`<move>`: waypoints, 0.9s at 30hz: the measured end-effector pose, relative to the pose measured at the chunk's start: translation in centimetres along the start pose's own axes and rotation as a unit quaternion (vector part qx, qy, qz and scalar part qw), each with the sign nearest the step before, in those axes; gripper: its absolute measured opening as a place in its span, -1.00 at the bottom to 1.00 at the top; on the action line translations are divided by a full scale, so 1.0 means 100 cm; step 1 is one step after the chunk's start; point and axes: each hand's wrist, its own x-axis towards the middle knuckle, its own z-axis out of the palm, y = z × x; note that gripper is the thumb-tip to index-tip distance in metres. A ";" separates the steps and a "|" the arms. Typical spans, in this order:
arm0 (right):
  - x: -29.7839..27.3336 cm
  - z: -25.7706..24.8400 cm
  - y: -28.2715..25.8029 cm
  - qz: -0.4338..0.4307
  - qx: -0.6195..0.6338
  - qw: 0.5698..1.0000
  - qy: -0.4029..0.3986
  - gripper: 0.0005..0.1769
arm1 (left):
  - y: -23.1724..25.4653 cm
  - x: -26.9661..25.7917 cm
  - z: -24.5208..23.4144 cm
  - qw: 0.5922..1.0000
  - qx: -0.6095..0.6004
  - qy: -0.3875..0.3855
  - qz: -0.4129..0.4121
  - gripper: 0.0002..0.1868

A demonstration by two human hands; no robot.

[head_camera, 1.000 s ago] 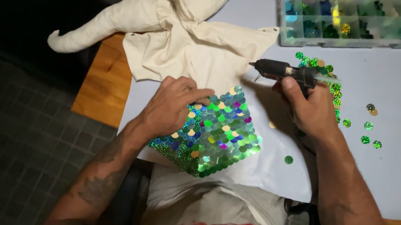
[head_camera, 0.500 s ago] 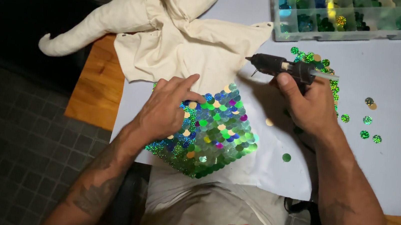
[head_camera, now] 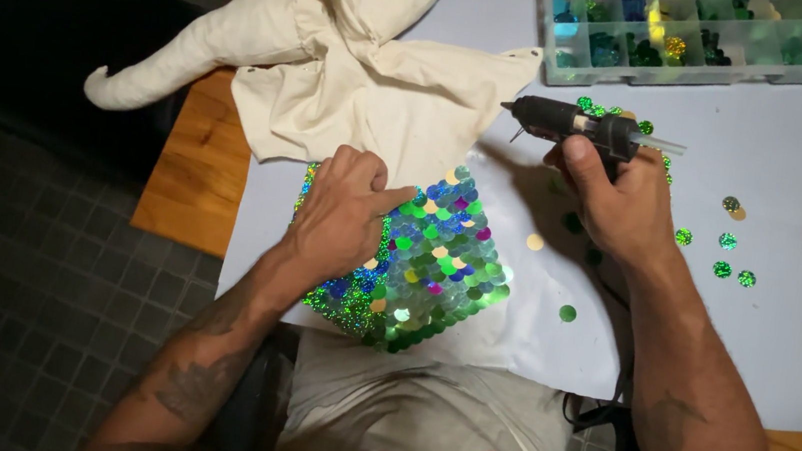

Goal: Decorating a white fabric garment with green and blue sequins using a hot glue gun

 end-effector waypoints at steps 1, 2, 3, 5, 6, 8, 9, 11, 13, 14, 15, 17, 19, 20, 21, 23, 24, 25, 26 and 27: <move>0.001 0.000 0.001 0.000 0.005 1.000 0.003 -0.60 | -0.003 0.000 0.003 1.000 0.017 -0.003 0.008 -0.52; 0.000 0.000 0.002 0.002 0.002 1.000 0.005 -0.60 | -0.003 0.001 0.001 1.000 0.014 -0.003 0.010 -0.52; 0.000 0.000 0.002 0.004 0.005 1.000 0.006 -0.60 | -0.004 0.002 0.000 0.999 0.028 -0.020 0.015 -0.49; -0.001 0.001 0.004 0.006 0.011 1.000 0.000 -0.61 | -0.003 -0.001 -0.005 0.998 0.042 -0.037 0.013 -0.46; 0.000 0.001 0.006 0.004 0.005 1.000 -0.004 -0.60 | -0.003 0.001 -0.008 0.998 0.048 -0.034 0.028 -0.45; 0.003 0.000 0.005 0.003 -0.001 1.000 -0.007 -0.60 | -0.005 0.005 -0.012 0.997 0.054 -0.031 0.044 -0.44; 0.004 0.000 0.004 0.004 -0.009 1.000 -0.007 -0.60 | -0.007 0.007 -0.012 0.996 0.057 -0.031 0.056 -0.44; 0.004 0.001 0.002 0.008 -0.017 1.000 -0.008 -0.59 | -0.009 0.007 -0.014 0.995 0.058 -0.032 0.068 -0.44; 0.005 0.000 0.001 0.034 0.000 0.999 0.003 -0.53 | -0.012 0.010 -0.015 0.995 0.045 -0.035 0.076 -0.48; 0.004 0.001 0.001 0.037 -0.004 0.999 0.007 -0.53 | -0.014 0.012 -0.014 0.995 0.040 -0.035 0.081 -0.48; 0.003 0.001 0.002 0.038 0.079 0.996 0.031 -0.52 | -0.015 0.014 -0.013 0.997 0.011 -0.032 0.068 -0.49; 0.009 -0.002 0.003 0.034 0.158 0.985 0.063 -0.49 | -0.014 0.027 -0.011 0.997 -0.020 -0.026 0.064 -0.49; 0.012 -0.008 0.008 0.026 0.277 0.958 0.078 -0.29 | -0.005 0.040 -0.006 0.994 -0.072 -0.014 0.081 -0.45; 0.013 -0.015 0.001 0.030 0.274 0.958 0.082 -0.29 | 0.014 0.053 -0.006 0.993 -0.077 -0.017 0.084 -0.45; 0.014 -0.022 -0.007 0.068 0.329 0.936 0.101 -0.31 | 0.033 0.065 -0.006 0.985 -0.132 -0.027 0.107 -0.52; 0.020 -0.036 -0.013 0.097 0.382 0.911 0.124 -0.18 | 0.057 0.089 0.005 0.973 -0.185 -0.034 0.136 -0.59; 0.022 -0.040 -0.011 0.101 0.420 0.891 0.140 -0.24 | 0.062 0.097 0.016 0.977 -0.150 -0.066 0.138 -0.57; 0.024 -0.044 -0.009 0.105 0.456 0.870 0.155 -0.30 | 0.068 0.105 0.027 0.979 -0.115 -0.097 0.139 -0.54; 0.025 -0.045 -0.012 0.104 0.457 0.870 0.155 -0.30 | 0.070 0.115 0.035 0.979 -0.114 -0.097 0.141 -0.54; 0.025 -0.047 -0.013 0.126 0.446 0.872 0.160 -0.29 | 0.072 0.124 0.044 0.982 -0.104 -0.092 0.128 -0.68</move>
